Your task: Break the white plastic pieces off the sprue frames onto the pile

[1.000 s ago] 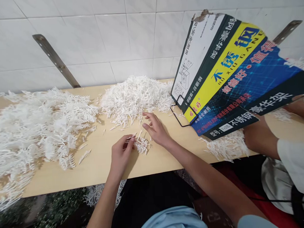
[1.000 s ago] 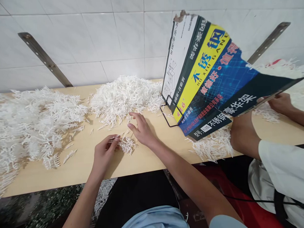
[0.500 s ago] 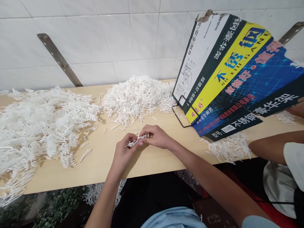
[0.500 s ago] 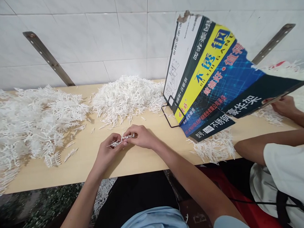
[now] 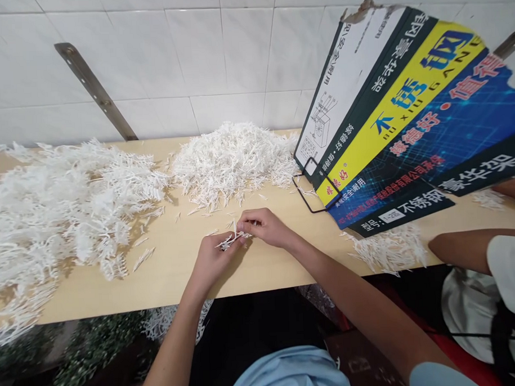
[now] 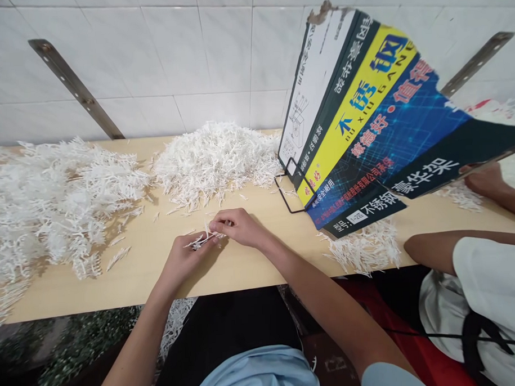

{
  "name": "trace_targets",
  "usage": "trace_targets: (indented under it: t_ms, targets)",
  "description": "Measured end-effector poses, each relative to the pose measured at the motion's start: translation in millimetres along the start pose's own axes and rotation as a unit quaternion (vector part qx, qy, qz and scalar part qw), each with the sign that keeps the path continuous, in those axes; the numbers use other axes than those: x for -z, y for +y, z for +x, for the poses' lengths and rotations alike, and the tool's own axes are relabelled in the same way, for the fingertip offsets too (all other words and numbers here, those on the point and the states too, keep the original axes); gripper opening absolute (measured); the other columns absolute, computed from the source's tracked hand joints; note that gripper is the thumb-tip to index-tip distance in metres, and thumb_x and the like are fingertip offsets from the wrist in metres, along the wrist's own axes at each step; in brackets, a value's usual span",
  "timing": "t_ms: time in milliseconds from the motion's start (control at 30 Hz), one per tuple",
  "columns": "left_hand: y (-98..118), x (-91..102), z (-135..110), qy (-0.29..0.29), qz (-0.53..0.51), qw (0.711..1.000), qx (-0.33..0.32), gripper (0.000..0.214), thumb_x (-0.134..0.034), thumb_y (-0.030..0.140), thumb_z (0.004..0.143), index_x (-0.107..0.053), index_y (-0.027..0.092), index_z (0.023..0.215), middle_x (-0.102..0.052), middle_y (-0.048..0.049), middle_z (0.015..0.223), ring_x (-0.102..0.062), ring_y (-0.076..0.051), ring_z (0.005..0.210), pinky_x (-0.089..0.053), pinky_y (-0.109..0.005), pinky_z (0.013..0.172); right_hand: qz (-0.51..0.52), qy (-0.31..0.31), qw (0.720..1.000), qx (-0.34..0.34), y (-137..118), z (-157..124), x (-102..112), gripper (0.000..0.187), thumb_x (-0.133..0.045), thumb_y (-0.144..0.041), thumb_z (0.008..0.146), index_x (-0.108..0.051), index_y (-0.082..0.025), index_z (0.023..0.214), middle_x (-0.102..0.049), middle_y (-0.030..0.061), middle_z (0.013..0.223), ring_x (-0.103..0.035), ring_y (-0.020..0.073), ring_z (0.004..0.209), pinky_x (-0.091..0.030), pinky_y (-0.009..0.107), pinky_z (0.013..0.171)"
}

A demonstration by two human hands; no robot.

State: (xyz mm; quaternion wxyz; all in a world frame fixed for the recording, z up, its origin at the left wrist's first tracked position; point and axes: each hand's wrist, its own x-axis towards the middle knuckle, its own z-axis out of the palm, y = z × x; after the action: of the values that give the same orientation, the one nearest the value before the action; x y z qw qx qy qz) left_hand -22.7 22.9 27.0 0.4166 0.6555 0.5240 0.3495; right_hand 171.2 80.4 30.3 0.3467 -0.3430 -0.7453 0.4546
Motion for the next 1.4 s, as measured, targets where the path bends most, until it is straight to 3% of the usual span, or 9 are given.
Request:
trace_targets:
  t_ms: [100, 300, 400, 500, 633, 833, 1067, 1267, 1400]
  targets:
    - [-0.8, 1.8, 0.2, -0.01, 0.036, 0.999, -0.025, 0.034, -0.058, 0.038, 0.094, -0.059, 0.017, 0.068, -0.056, 0.0014, 0.064, -0.048, -0.014, 0.063, -0.035, -0.028, 0.065, -0.04, 0.051, 0.998, -0.005, 7.3, -0.2, -1.7, 0.037, -0.062, -0.04, 0.098, -0.065, -0.017, 0.068, -0.056, -0.0012, 0.065, -0.049, 0.0131, 0.064, -0.036, 0.027, 0.063]
    - [0.0, 2.4, -4.3, -0.027, 0.058, 0.997, -0.03, 0.031, -0.055, 0.028, 0.087, -0.046, 0.019, 0.059, -0.038, 0.0039, 0.057, -0.036, -0.013, 0.059, -0.027, -0.028, 0.06, 0.097, 0.365, 0.922, -0.084, 36.0, 12.1, 5.6, 0.042, -0.055, -0.058, 0.099, -0.061, -0.022, 0.08, -0.058, 0.0013, 0.076, -0.048, 0.0138, 0.06, -0.042, 0.026, 0.056]
    - [-0.2, 1.9, -4.5, 0.003, 0.031, 0.999, -0.016, 0.032, -0.054, 0.035, 0.093, -0.052, 0.019, 0.065, -0.046, 0.0027, 0.061, -0.042, -0.014, 0.062, -0.032, -0.028, 0.063, 0.001, 0.282, 0.959, -0.014, 26.6, 12.2, 7.9, 0.034, -0.058, -0.053, 0.1, -0.069, -0.022, 0.11, -0.069, 0.0102, 0.112, -0.064, 0.0212, 0.094, -0.053, 0.032, 0.078]
    - [-1.3, 1.0, -2.0, 0.025, 0.02, 0.999, -0.021, 0.037, -0.056, 0.04, 0.094, -0.052, 0.02, 0.064, -0.047, 0.002, 0.059, -0.042, -0.015, 0.062, -0.034, -0.029, 0.063, -0.092, 0.155, 0.981, 0.072, 7.0, 4.3, 5.3, 0.038, -0.055, -0.048, 0.104, -0.066, -0.025, 0.132, -0.064, 0.0116, 0.139, -0.055, 0.0275, 0.13, -0.046, 0.043, 0.106]
    - [-1.1, 0.3, -0.7, 0.024, 0.006, 0.999, -0.035, 0.035, -0.056, 0.041, 0.094, -0.058, 0.019, 0.066, -0.055, -0.0002, 0.062, -0.047, -0.016, 0.063, -0.036, -0.029, 0.062, -0.051, 0.009, 0.995, 0.079, 1.9, -2.7, -0.2, 0.036, -0.062, -0.055, 0.099, -0.077, -0.023, 0.104, -0.076, 0.0082, 0.108, -0.067, 0.025, 0.105, -0.05, 0.04, 0.097]
    - [2.9, 2.5, -5.1, -0.027, 0.063, 0.996, -0.049, 0.035, -0.057, 0.033, 0.088, -0.049, 0.02, 0.057, -0.043, 0.0016, 0.058, -0.04, -0.014, 0.06, -0.031, -0.028, 0.06, 0.113, 0.357, 0.922, -0.096, 27.0, 8.3, 8.0, 0.055, -0.043, -0.067, 0.102, -0.064, -0.02, 0.082, -0.059, 0.0018, 0.063, -0.055, 0.0166, 0.06, -0.046, 0.03, 0.063]
    - [-5.2, 2.2, -1.9, 0.049, -0.022, 0.999, 0.0, 0.032, -0.059, 0.041, 0.093, -0.063, 0.018, 0.071, -0.057, -0.0009, 0.066, -0.048, -0.016, 0.065, -0.037, -0.028, 0.063, -0.071, 0.057, 0.995, 0.045, 8.1, -4.2, -3.0, 0.036, -0.053, -0.051, 0.105, -0.075, -0.023, 0.11, -0.075, 0.0065, 0.106, -0.066, 0.0231, 0.103, -0.047, 0.036, 0.094]
    - [-7.0, 2.9, -5.0, 0.032, -0.004, 0.999, -0.01, 0.036, -0.06, 0.036, 0.09, -0.051, 0.02, 0.059, -0.043, 0.0022, 0.057, -0.039, -0.013, 0.059, -0.032, -0.027, 0.058, 0.012, 0.231, 0.972, -0.038, 21.7, 1.5, 12.0, 0.049, -0.047, -0.057, 0.105, -0.066, -0.02, 0.078, -0.059, 0.0015, 0.069, -0.055, 0.0167, 0.066, -0.044, 0.029, 0.066]
    - [-6.0, 2.9, -2.7, 0.065, -0.027, 0.997, 0.015, 0.033, -0.062, 0.043, 0.089, -0.06, 0.019, 0.066, -0.05, 0.0006, 0.06, -0.045, -0.015, 0.062, -0.035, -0.028, 0.06, -0.004, 0.04, 0.999, 0.027, 15.6, 0.9, 12.2, 0.039, -0.063, -0.058, 0.097, -0.075, -0.021, 0.09, -0.071, 0.0063, 0.093, -0.064, 0.0211, 0.091, -0.05, 0.033, 0.083]
